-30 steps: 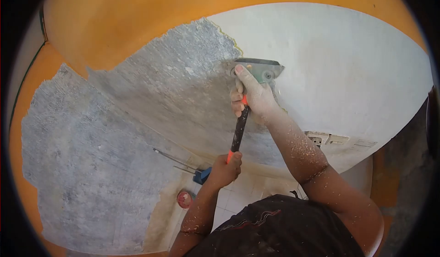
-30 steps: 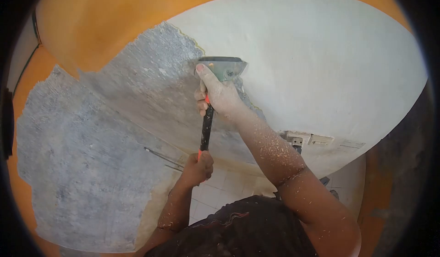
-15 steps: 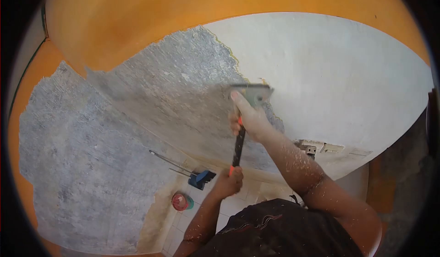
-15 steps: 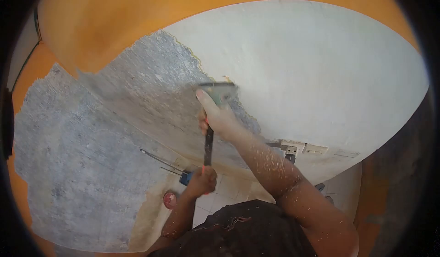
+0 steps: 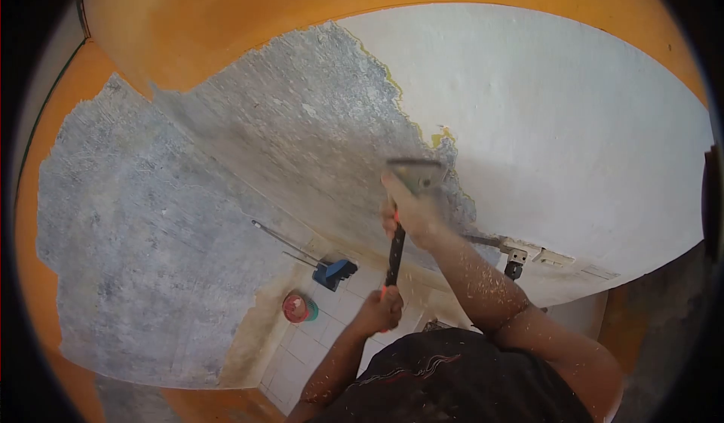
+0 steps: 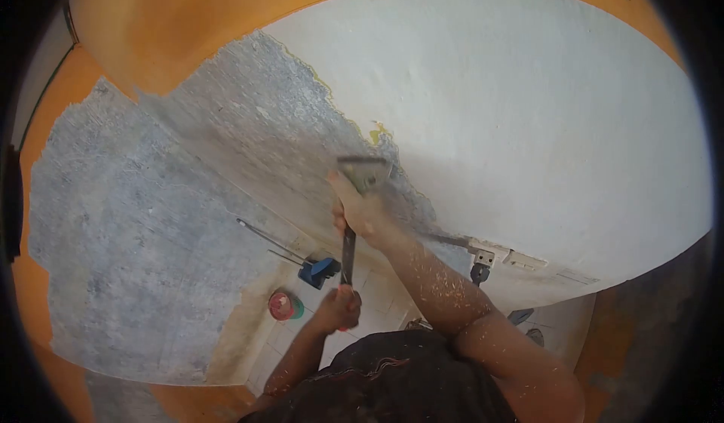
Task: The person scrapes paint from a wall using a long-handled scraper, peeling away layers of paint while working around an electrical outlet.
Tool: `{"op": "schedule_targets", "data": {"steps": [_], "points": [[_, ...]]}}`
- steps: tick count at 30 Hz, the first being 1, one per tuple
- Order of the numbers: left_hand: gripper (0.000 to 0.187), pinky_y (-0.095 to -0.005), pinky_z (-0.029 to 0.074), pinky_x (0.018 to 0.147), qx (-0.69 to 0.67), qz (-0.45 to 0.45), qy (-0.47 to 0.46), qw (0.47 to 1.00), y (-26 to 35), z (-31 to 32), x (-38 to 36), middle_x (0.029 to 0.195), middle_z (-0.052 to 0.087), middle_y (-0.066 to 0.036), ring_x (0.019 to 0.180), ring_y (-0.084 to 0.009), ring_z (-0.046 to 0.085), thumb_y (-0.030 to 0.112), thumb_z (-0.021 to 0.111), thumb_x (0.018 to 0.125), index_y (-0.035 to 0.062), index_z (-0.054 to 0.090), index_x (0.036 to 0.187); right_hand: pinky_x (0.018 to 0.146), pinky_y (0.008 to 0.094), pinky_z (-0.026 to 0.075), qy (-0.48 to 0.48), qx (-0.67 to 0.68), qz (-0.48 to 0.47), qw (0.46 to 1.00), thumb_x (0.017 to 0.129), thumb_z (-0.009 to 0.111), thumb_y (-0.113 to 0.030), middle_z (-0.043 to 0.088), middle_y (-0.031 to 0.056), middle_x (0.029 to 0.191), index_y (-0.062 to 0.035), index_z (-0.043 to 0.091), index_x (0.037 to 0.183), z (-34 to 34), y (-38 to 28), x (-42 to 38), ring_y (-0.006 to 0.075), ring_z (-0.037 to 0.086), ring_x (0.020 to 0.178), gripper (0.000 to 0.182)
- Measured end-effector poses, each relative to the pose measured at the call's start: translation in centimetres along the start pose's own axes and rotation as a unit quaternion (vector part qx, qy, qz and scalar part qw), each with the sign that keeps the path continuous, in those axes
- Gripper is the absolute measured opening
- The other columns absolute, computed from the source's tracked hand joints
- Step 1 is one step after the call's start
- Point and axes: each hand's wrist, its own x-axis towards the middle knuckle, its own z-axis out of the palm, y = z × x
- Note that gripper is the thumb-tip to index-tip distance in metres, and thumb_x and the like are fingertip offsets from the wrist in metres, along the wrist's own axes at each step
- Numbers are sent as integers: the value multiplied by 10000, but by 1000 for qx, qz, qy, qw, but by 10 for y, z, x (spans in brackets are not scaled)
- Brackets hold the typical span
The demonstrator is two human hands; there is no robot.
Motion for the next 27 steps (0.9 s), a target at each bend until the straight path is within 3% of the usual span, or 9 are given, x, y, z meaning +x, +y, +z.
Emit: {"op": "schedule_targets", "data": {"steps": [5, 6, 9, 14, 16, 18, 22, 24, 27], "points": [[400, -236, 285, 379, -99, 16, -30, 995, 28, -4, 3, 521, 333, 46, 404, -72, 350, 396, 442, 921, 135, 361, 629, 387, 301, 387, -9, -29, 20, 999, 880, 511, -395, 407, 37, 486, -96, 385, 564, 8, -22, 4, 142, 433, 393, 453], [404, -224, 277, 376, 18, 58, 5, 998, 48, -1, -4, 525, 327, 49, 403, -66, 349, 398, 446, 921, 139, 356, 624, 389, 302, 389, -25, -12, -11, 1000, 879, 511, -397, 408, 40, 487, -96, 384, 564, 18, -40, 3, 143, 436, 399, 454], [410, -227, 277, 372, 44, 76, -20, 996, 55, -15, -6, 526, 333, 47, 398, -69, 349, 417, 445, 918, 138, 366, 628, 394, 304, 392, -34, 17, -50, 998, 877, 516, -400, 412, 45, 492, -97, 382, 566, 24, -48, 2, 143, 439, 411, 454], [407, -264, 292, 370, 47, -22, 28, 998, 12, 18, -8, 514, 330, 31, 388, -99, 350, 376, 422, 929, 135, 361, 608, 394, 299, 394, 5, -31, 41, 999, 876, 519, -392, 420, 41, 506, -92, 395, 581, -2, -5, 1, 140, 440, 410, 438], [433, -265, 303, 369, -156, -32, 14, 987, 15, 10, 5, 496, 358, 28, 383, -99, 374, 387, 440, 920, 139, 351, 577, 395, 300, 399, -28, -23, 11, 999, 870, 524, -412, 418, 32, 514, -92, 405, 597, -1, -14, 4, 132, 443, 411, 437], [376, -261, 312, 376, 15, 52, -2, 999, 43, 0, 2, 526, 354, 39, 403, -91, 371, 358, 456, 916, 134, 374, 625, 397, 304, 403, -76, -42, -53, 995, 870, 526, -416, 429, 27, 522, -90, 410, 600, 13, -48, 4, 127, 443, 410, 439], [340, -258, 312, 379, 74, 111, -15, 991, 61, -4, -2, 532, 343, 42, 413, -84, 367, 338, 462, 913, 142, 383, 646, 397, 303, 401, -80, -1, -59, 995, 874, 520, -410, 441, 33, 519, -82, 409, 584, 29, -73, -1, 134, 449, 407, 451], [351, -256, 313, 379, -177, 18, -43, 983, 26, -3, 8, 521, 342, 35, 409, -88, 373, 339, 455, 914, 135, 379, 640, 399, 302, 404, -24, -28, -34, 999, 875, 519, -404, 446, 39, 518, -79, 422, 590, 20, -53, -6, 137, 454, 407, 443], [319, -255, 323, 385, -39, -44, -18, 998, 8, 7, 0, 544, 386, 27, 428, -96, 406, 335, 477, 907, 131, 402, 674, 405, 304, 413, -17, -53, 5, 998, 874, 524, -402, 452, 42, 519, -77, 444, 606, -4, -10, 1, 140, 469, 416, 429]]}}
